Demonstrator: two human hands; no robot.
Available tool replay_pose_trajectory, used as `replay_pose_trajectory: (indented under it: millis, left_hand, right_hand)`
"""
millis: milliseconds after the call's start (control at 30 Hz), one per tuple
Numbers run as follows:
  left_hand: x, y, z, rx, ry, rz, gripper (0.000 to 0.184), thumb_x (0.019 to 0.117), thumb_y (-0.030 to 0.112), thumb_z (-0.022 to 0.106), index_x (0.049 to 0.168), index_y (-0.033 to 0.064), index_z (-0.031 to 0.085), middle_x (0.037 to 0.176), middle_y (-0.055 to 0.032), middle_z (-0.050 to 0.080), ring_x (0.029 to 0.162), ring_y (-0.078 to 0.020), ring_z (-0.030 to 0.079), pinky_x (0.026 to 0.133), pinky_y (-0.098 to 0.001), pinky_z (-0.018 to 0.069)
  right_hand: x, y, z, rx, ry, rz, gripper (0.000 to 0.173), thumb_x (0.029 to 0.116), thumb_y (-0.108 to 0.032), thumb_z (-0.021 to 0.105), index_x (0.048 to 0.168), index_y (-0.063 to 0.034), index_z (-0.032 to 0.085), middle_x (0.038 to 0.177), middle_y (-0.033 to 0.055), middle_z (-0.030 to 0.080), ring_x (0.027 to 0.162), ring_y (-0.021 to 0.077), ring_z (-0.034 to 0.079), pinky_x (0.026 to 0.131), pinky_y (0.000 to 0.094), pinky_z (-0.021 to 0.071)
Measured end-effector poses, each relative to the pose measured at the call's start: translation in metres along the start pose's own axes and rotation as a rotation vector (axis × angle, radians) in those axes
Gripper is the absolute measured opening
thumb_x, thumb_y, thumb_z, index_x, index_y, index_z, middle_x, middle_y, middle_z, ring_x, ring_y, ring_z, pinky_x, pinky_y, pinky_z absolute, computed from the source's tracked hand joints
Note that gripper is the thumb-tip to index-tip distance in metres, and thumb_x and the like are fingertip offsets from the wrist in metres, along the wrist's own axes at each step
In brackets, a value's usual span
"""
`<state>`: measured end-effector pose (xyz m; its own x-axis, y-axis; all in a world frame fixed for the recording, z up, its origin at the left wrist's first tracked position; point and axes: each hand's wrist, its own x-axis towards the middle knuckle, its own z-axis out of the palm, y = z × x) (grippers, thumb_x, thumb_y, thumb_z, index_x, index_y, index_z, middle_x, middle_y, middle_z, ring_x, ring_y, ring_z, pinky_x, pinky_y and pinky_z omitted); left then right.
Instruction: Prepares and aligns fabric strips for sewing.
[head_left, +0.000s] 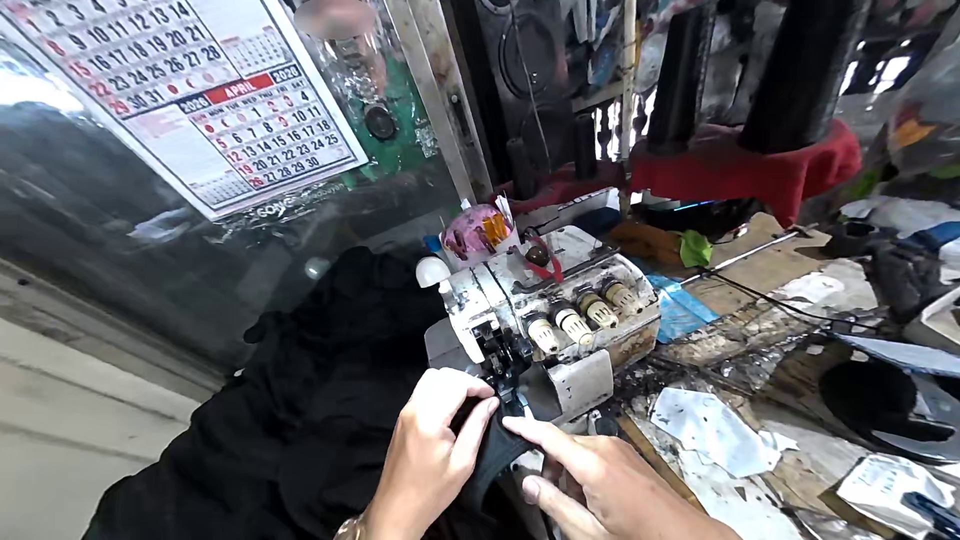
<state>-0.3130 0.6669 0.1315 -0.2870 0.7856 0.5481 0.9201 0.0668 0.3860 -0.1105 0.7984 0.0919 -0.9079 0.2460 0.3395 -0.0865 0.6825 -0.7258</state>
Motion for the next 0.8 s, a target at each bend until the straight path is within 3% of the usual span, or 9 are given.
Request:
replay_pose_trajectory:
  millis: [167, 367, 567, 667, 800]
  left_hand:
    - [-0.004, 0.000, 0.000, 0.027, 0.024, 0.005, 0.016, 0.0981, 0.032, 0.066, 0.104, 0.0253, 0.080, 0.107, 0.0118, 0.073, 0.108, -0.0059, 0.065, 0.095, -0.0305, 0.0535]
    - [0.000, 0.003, 0.009, 0.079, 0.093, -0.048, 0.017, 0.0977, 0.032, 0.065, 0.099, 0.0246, 0.080, 0.103, 0.0114, 0.073, 0.103, -0.0043, 0.065, 0.092, -0.0270, 0.0532]
    - [-0.010, 0.014, -0.004, 0.204, 0.017, -0.030, 0.022, 0.0998, 0.033, 0.060, 0.112, 0.0274, 0.077, 0.113, 0.0122, 0.071, 0.111, -0.0074, 0.063, 0.095, -0.0342, 0.0519]
    - [-0.014, 0.015, 0.004, 0.179, 0.052, -0.007, 0.022, 0.0996, 0.028, 0.059, 0.111, 0.0256, 0.078, 0.111, 0.0100, 0.071, 0.110, -0.0081, 0.062, 0.095, -0.0336, 0.0508]
    - [-0.009, 0.004, -0.005, 0.136, 0.014, -0.039, 0.021, 0.0991, 0.030, 0.059, 0.108, 0.0315, 0.078, 0.110, 0.0160, 0.071, 0.108, -0.0050, 0.062, 0.095, -0.0331, 0.0495]
  right_hand:
    - [-0.001, 0.000, -0.001, 0.023, -0.003, 0.024, 0.053, 0.1038, -0.040, 0.055, 0.155, -0.0293, 0.045, 0.081, -0.0008, 0.068, 0.064, 0.0141, 0.063, 0.061, 0.0403, 0.0565]
    - [0.000, -0.003, 0.003, 0.004, -0.022, 0.037, 0.054, 0.1036, -0.038, 0.054, 0.156, -0.0315, 0.043, 0.081, 0.0028, 0.068, 0.065, 0.0197, 0.064, 0.062, 0.0462, 0.0556]
    - [-0.004, -0.010, -0.009, -0.057, -0.111, 0.070, 0.054, 0.1043, -0.039, 0.052, 0.157, -0.0360, 0.042, 0.088, 0.0065, 0.071, 0.072, 0.0254, 0.068, 0.067, 0.0522, 0.0563]
    - [-0.003, -0.013, -0.007, -0.045, -0.130, 0.078, 0.057, 0.1040, -0.036, 0.054, 0.159, -0.0348, 0.038, 0.086, 0.0084, 0.071, 0.074, 0.0277, 0.069, 0.068, 0.0538, 0.0563]
    - [-0.004, -0.019, -0.009, -0.026, -0.178, 0.081, 0.066, 0.1027, -0.030, 0.057, 0.163, -0.0304, 0.031, 0.084, 0.0123, 0.071, 0.073, 0.0325, 0.069, 0.067, 0.0579, 0.0555]
